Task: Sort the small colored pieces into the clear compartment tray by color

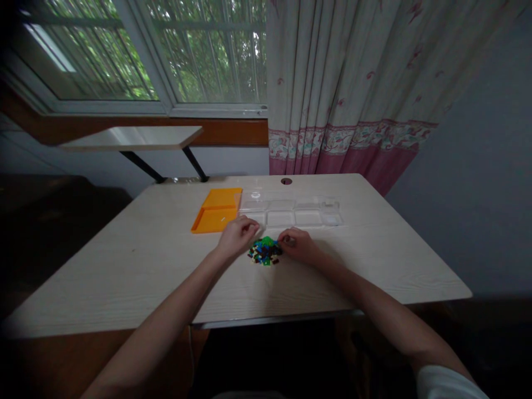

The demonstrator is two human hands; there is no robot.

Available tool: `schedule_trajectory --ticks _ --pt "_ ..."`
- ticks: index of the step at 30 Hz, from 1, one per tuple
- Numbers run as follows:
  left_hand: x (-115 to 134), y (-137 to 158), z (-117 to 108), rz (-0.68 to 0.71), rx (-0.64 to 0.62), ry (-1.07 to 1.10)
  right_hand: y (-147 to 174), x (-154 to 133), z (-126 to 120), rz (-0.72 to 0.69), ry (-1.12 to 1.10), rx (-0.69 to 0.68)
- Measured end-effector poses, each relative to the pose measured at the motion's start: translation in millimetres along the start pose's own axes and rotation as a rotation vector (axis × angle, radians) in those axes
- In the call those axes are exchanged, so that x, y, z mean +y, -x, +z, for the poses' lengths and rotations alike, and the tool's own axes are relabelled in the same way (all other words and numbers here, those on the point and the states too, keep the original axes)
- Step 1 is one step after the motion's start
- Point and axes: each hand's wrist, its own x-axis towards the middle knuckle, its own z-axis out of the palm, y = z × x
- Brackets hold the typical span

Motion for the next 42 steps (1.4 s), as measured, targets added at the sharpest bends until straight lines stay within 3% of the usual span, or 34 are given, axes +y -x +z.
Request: schedule_trajectory --ticks 3,6,13,28,34,42 --pt "13.6 4.2 5.9 0.171 -0.221 0.145 0.0 -1.3 -1.4 -0.045 0.008 0.050" --pt "24.0 7.2 10.1 0.236 -0.313 0.197 -0.3 -3.2 -2.4 -0.085 0.019 0.087" --pt "24.0 8.1 12.1 0.169 -0.261 0.201 0.1 -7.7 -2.4 -0.140 0.025 0.080" --pt "20.0 9.9 10.1 0.281 -0.206 0.122 -1.4 -7.2 -2.0 -0.143 0.097 0.088" --pt "9.5 6.3 2.8 0.232 -0.159 0.014 -7.2 -0.1 -11.9 -0.196 0.091 0.214" --pt "-7.2 2.7 -0.7 0.228 -0.158 -0.141 -44.7 -5.3 -42.8 -0.289 0.135 0.346"
